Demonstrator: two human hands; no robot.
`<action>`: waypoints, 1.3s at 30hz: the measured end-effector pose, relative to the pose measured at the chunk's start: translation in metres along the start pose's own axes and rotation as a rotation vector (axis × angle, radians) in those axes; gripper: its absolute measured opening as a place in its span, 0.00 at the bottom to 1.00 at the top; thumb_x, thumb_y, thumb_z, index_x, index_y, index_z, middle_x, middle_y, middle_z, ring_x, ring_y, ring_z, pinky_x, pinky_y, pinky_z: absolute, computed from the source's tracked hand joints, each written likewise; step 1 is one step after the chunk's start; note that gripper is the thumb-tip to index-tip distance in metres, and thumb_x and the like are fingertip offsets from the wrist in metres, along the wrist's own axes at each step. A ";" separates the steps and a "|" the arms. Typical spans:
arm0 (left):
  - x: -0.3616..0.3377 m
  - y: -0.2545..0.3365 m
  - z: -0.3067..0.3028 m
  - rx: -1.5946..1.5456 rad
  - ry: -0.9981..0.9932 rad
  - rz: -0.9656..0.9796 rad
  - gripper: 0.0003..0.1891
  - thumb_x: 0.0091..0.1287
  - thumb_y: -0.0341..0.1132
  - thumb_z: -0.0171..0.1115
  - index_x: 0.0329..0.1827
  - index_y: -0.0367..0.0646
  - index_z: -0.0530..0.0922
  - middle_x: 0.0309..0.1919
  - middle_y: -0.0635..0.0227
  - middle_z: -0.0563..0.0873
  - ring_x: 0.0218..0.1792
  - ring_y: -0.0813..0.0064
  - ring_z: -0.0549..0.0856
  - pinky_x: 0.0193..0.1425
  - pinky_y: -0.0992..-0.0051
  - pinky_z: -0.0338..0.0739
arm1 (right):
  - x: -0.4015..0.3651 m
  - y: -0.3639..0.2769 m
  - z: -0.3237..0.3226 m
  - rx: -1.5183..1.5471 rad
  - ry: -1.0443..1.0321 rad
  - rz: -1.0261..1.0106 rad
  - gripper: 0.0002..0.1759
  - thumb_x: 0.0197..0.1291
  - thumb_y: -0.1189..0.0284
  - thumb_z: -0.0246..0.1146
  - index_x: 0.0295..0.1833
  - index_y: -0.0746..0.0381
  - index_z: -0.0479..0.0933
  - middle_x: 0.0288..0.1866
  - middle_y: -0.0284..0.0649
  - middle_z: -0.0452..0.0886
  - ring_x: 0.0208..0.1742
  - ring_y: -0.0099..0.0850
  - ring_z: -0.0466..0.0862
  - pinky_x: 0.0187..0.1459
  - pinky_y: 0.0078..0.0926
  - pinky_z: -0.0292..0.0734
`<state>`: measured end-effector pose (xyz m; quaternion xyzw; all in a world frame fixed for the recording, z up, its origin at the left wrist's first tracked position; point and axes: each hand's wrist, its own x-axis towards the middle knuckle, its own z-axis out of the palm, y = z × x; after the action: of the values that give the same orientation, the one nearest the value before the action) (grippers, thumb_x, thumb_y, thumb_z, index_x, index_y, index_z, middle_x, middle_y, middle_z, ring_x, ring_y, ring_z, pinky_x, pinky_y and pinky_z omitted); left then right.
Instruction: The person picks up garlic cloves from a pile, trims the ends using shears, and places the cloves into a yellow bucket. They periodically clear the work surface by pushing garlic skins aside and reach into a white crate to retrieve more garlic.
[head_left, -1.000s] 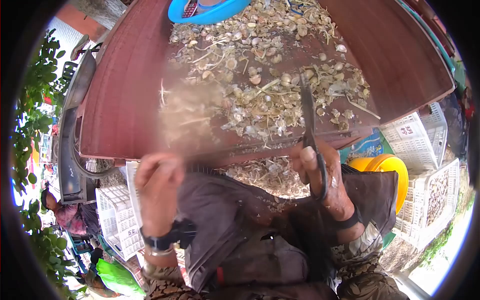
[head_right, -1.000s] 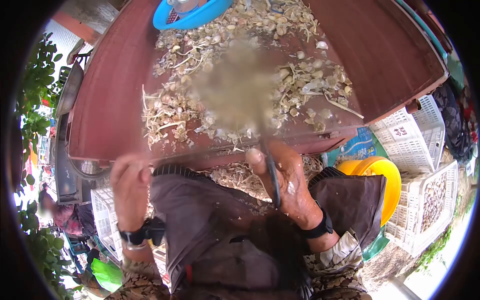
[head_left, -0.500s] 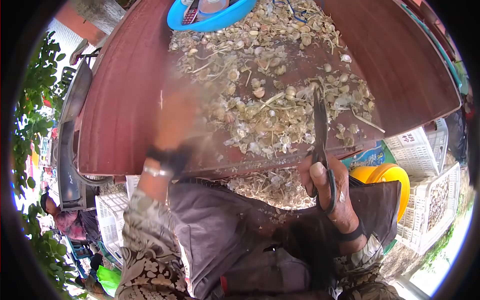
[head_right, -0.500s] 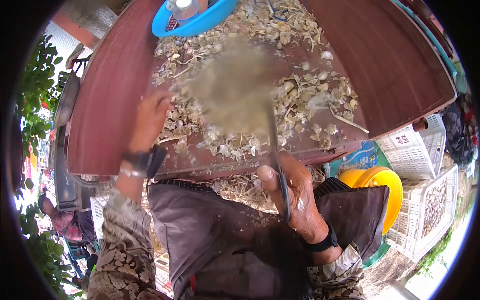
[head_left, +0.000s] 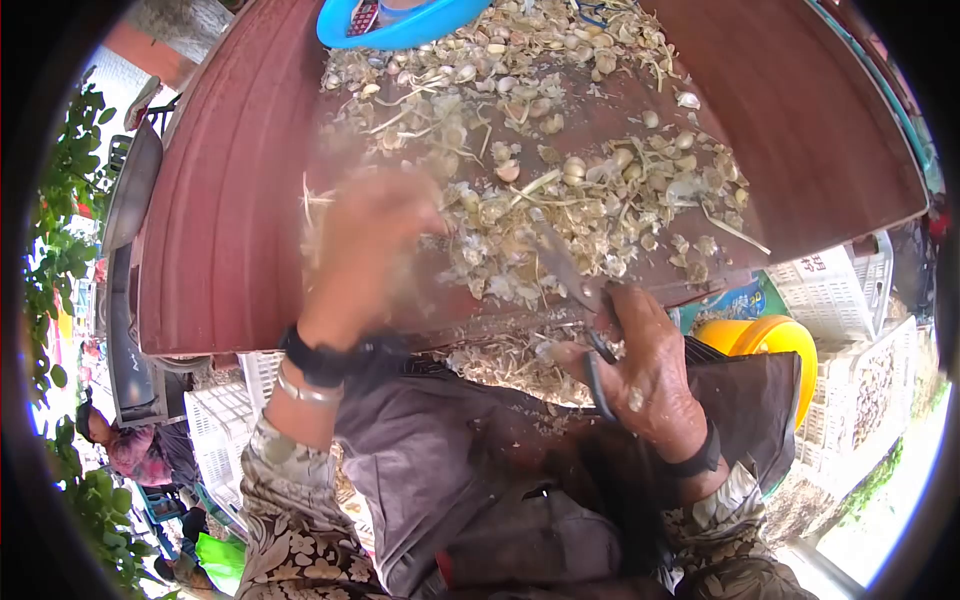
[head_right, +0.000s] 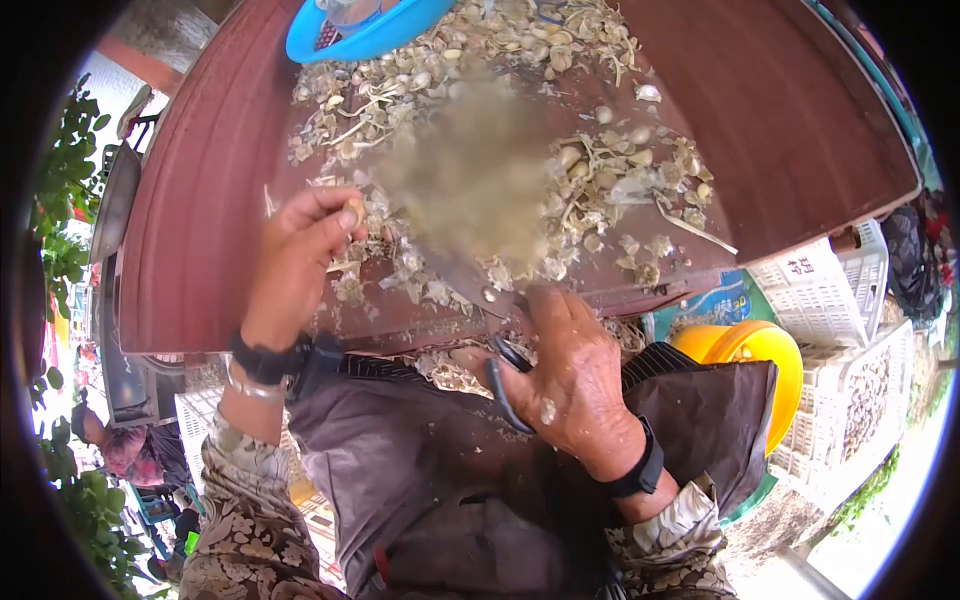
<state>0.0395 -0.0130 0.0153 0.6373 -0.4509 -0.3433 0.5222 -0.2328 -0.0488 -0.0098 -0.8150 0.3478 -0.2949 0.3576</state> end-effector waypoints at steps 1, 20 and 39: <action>-0.014 0.007 0.008 -0.102 -0.005 -0.060 0.13 0.64 0.28 0.62 0.50 0.34 0.78 0.38 0.69 0.83 0.36 0.81 0.81 0.39 0.84 0.73 | -0.002 0.002 0.003 -0.109 0.034 -0.089 0.28 0.52 0.56 0.69 0.45 0.68 0.71 0.33 0.50 0.75 0.34 0.50 0.76 0.37 0.41 0.72; -0.072 0.042 0.041 -0.086 -0.023 -0.231 0.09 0.60 0.23 0.61 0.44 0.35 0.76 0.31 0.69 0.81 0.30 0.84 0.77 0.35 0.83 0.72 | -0.020 0.004 0.001 -0.065 -0.103 -0.139 0.31 0.49 0.48 0.70 0.30 0.67 0.69 0.22 0.50 0.70 0.25 0.49 0.74 0.27 0.40 0.67; 0.092 -0.056 0.036 0.571 -0.185 0.230 0.11 0.63 0.33 0.57 0.45 0.37 0.79 0.40 0.61 0.83 0.40 0.67 0.80 0.45 0.69 0.74 | -0.002 0.007 -0.033 0.755 -0.009 0.440 0.29 0.68 0.48 0.53 0.28 0.64 0.73 0.18 0.30 0.70 0.18 0.18 0.70 0.22 0.17 0.64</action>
<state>0.0512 -0.1089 -0.0440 0.6690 -0.6437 -0.1979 0.3144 -0.2605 -0.0629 0.0027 -0.5348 0.3793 -0.3149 0.6862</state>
